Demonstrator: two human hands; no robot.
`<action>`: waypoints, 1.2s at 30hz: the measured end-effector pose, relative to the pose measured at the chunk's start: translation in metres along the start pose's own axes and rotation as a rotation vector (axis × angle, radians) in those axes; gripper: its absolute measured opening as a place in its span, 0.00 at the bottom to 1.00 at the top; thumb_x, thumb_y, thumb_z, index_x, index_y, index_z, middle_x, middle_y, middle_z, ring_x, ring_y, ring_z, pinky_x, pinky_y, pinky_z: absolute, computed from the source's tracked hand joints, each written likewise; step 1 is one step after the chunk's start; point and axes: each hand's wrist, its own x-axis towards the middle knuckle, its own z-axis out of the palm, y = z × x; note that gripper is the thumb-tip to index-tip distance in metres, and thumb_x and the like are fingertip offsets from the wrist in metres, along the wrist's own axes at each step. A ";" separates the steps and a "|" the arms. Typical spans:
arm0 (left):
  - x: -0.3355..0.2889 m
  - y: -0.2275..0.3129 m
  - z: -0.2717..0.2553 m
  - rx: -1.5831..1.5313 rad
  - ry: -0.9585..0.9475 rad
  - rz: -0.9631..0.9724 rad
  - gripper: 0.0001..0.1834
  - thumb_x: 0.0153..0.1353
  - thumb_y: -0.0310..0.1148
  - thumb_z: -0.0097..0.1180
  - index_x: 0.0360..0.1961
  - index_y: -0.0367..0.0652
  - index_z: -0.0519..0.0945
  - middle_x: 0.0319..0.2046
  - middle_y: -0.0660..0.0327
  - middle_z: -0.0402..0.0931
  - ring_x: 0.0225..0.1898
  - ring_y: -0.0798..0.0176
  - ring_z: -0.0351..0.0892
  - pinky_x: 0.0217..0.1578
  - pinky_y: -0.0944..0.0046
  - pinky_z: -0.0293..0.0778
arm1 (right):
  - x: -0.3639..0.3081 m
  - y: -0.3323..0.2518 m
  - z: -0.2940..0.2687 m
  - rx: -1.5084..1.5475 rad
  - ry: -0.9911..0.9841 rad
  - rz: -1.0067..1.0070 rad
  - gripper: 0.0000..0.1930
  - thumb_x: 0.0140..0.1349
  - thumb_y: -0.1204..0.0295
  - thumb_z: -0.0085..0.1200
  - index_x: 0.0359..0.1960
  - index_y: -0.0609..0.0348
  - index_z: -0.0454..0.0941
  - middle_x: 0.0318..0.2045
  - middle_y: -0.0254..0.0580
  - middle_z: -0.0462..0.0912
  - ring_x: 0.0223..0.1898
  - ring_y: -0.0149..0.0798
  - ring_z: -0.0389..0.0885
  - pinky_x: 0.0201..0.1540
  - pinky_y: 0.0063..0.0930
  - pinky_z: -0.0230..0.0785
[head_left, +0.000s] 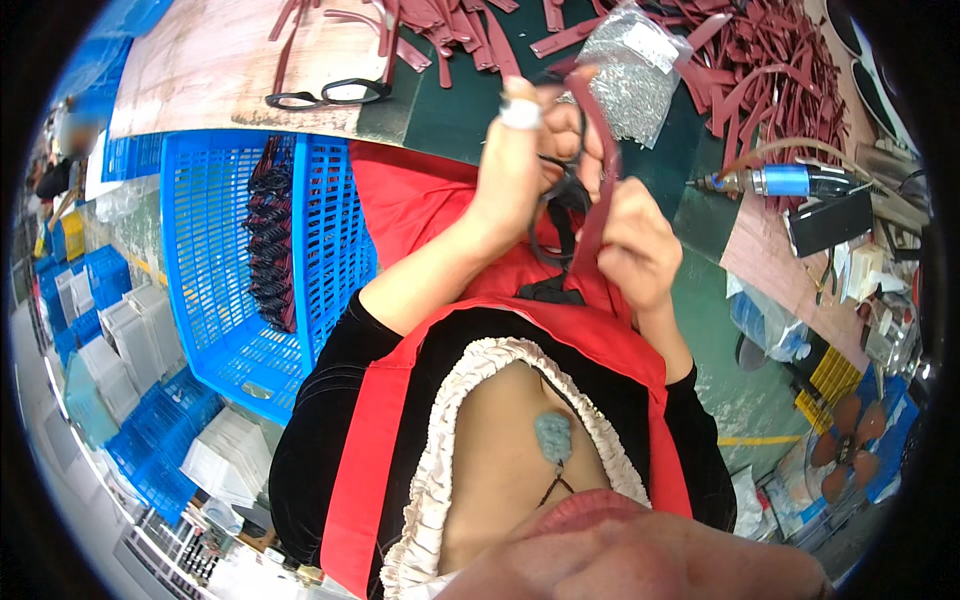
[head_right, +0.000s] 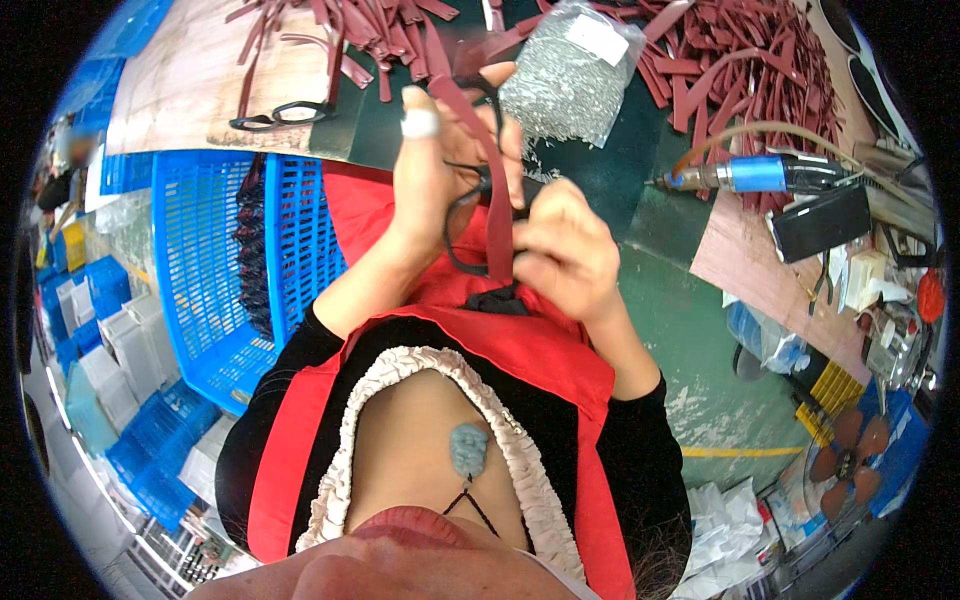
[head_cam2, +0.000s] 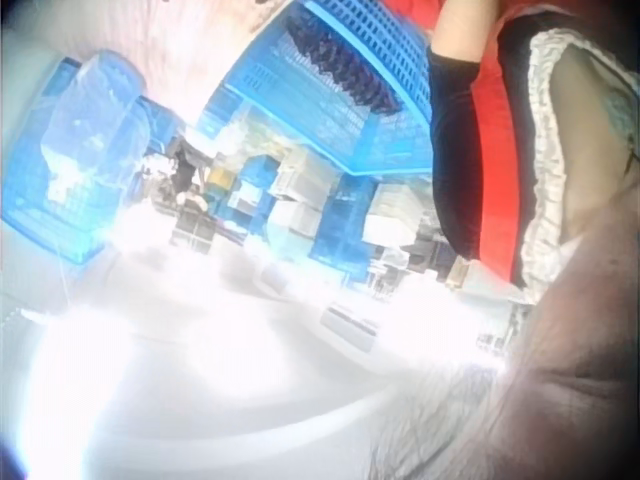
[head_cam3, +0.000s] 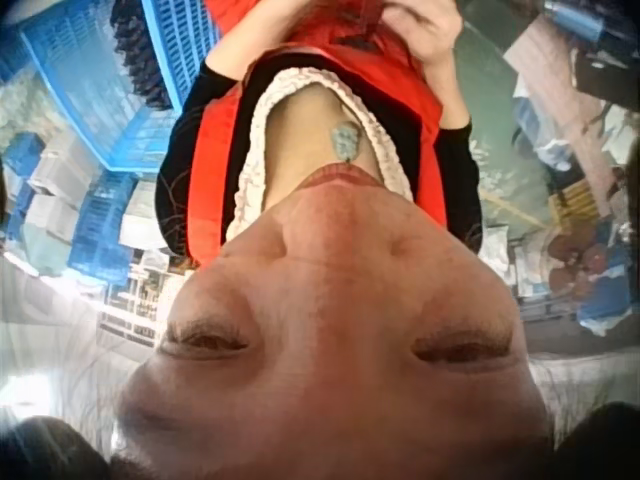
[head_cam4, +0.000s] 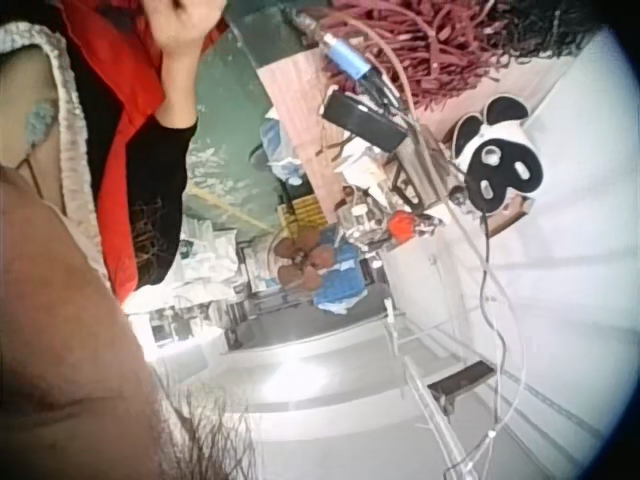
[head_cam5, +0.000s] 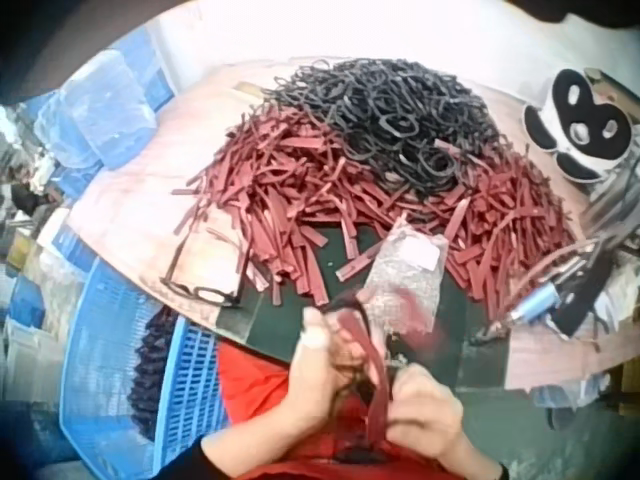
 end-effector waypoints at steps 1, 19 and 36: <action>0.003 0.003 -0.007 -0.042 0.091 0.014 0.52 0.72 0.74 0.25 0.72 0.32 0.60 0.31 0.57 0.76 0.23 0.62 0.77 0.26 0.60 0.80 | 0.003 -0.008 0.001 0.061 0.014 -0.021 0.14 0.50 0.72 0.70 0.39 0.62 0.86 0.28 0.35 0.73 0.31 0.39 0.70 0.38 0.34 0.63; -0.111 0.105 -0.123 0.177 1.031 0.505 0.25 0.78 0.50 0.41 0.68 0.48 0.66 0.26 0.65 0.66 0.17 0.70 0.61 0.16 0.67 0.62 | -0.008 0.024 -0.008 0.427 0.367 0.236 0.12 0.61 0.79 0.59 0.45 0.72 0.81 0.36 0.40 0.72 0.38 0.35 0.71 0.45 0.28 0.66; 0.025 0.099 -0.151 1.936 0.821 0.230 0.23 0.73 0.50 0.48 0.53 0.45 0.84 0.48 0.55 0.84 0.52 0.50 0.81 0.69 0.26 0.46 | 0.139 0.002 -0.148 -1.534 -0.161 0.330 0.11 0.62 0.76 0.54 0.45 0.63 0.80 0.44 0.48 0.79 0.48 0.51 0.83 0.47 0.43 0.80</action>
